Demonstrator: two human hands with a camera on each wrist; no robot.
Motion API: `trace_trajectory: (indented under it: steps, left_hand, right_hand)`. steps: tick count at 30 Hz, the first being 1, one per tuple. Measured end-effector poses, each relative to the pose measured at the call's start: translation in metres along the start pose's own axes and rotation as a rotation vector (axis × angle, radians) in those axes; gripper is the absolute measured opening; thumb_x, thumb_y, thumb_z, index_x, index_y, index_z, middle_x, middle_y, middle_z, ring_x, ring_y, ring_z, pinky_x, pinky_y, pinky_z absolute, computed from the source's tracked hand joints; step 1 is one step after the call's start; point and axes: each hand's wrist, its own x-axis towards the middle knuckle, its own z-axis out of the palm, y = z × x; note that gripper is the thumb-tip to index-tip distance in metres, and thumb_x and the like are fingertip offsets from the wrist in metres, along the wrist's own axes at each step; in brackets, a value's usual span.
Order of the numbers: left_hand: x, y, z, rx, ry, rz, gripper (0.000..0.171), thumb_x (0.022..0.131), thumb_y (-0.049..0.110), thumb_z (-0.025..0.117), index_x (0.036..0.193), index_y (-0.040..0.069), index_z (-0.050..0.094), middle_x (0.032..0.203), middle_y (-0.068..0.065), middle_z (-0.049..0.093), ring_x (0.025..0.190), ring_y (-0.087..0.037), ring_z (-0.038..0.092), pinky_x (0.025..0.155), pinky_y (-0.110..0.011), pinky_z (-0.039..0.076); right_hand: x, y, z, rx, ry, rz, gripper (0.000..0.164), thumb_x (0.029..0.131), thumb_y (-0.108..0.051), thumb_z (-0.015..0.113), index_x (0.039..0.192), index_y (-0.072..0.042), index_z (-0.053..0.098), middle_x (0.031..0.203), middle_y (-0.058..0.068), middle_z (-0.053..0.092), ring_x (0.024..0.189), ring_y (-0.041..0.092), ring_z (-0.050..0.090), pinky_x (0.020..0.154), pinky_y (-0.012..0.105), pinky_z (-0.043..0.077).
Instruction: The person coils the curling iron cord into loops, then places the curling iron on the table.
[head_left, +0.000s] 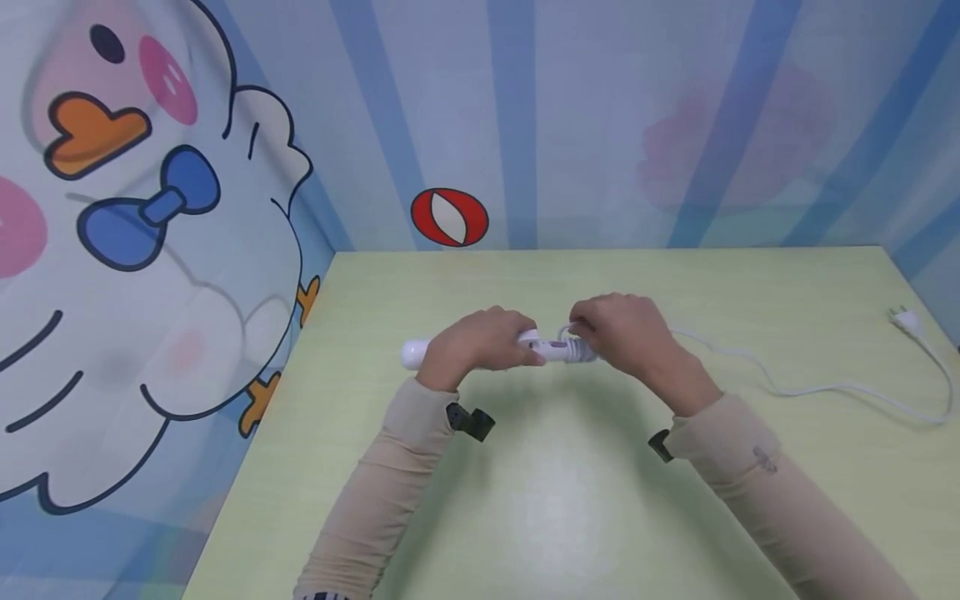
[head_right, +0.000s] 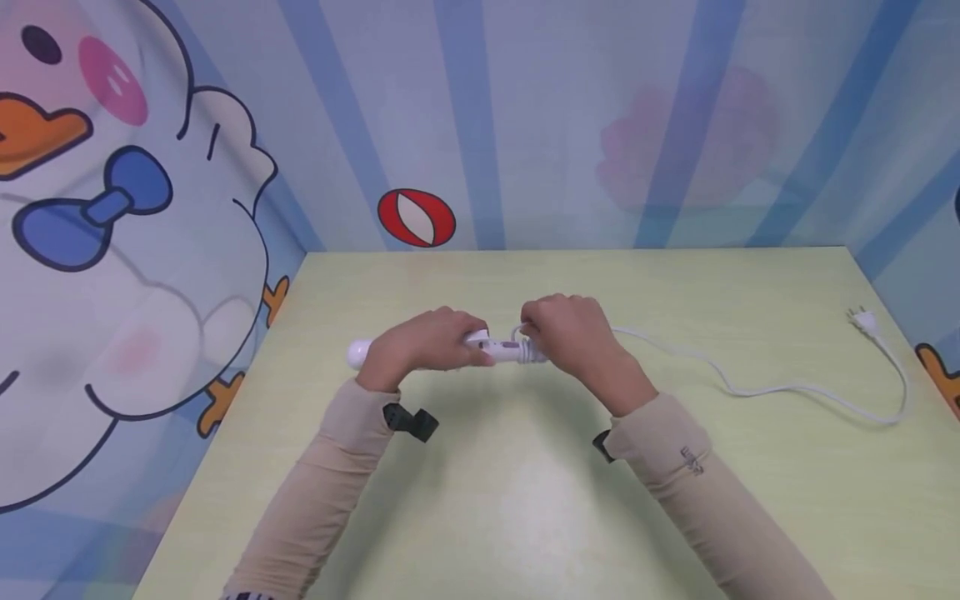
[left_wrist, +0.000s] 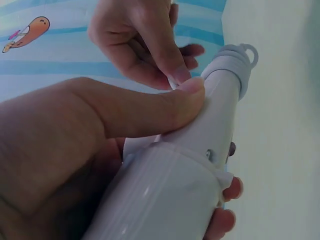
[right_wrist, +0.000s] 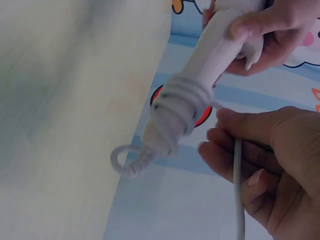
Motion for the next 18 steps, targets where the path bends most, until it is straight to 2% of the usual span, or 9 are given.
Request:
trace_trajectory:
  steps: [4,10,14,18]
  left_hand:
    - [0.006,-0.007,0.002,0.001,0.017,-0.002,0.026,0.086,0.041,0.06,0.102,0.02,0.057,0.084,0.002,0.057,0.072,-0.015,0.052,0.063,-0.03,0.041]
    - [0.015,-0.018,0.004,0.006,0.103,-0.012,0.033,0.086,0.043,0.059,0.109,0.019,0.056,0.086,0.003,0.057,0.074,-0.015,0.054,0.064,-0.03,0.042]
    - [0.016,-0.021,0.004,0.008,0.162,-0.024,0.038,0.087,0.043,0.059,0.116,0.018,0.054,0.087,0.003,0.057,0.073,-0.015,0.054,0.064,-0.03,0.043]
    - [0.014,-0.021,0.002,0.003,0.225,-0.029,0.039,0.087,0.043,0.058,0.117,0.018,0.054,0.084,0.002,0.057,0.07,-0.015,0.054,0.061,-0.03,0.042]
  right_hand:
    - [-0.002,-0.006,0.001,0.056,-0.031,0.067,0.013,0.087,-0.02,0.064,0.093,-0.01,0.069,0.078,0.002,0.067,0.055,0.012,0.053,0.05,0.031,0.043]
    - [-0.006,-0.009,0.007,0.199,-0.051,0.197,0.02,0.089,-0.023,0.061,0.1,-0.007,0.067,0.075,0.002,0.064,0.053,0.013,0.049,0.049,0.028,0.039]
    - [-0.01,-0.01,0.016,0.325,-0.047,0.246,0.021,0.09,-0.021,0.06,0.103,-0.005,0.063,0.075,0.003,0.064,0.054,0.013,0.05,0.049,0.028,0.04]
    - [-0.012,-0.012,0.027,0.443,-0.02,0.262,0.015,0.091,-0.021,0.058,0.096,-0.007,0.063,0.075,0.001,0.065,0.06,0.011,0.056,0.053,0.028,0.043]
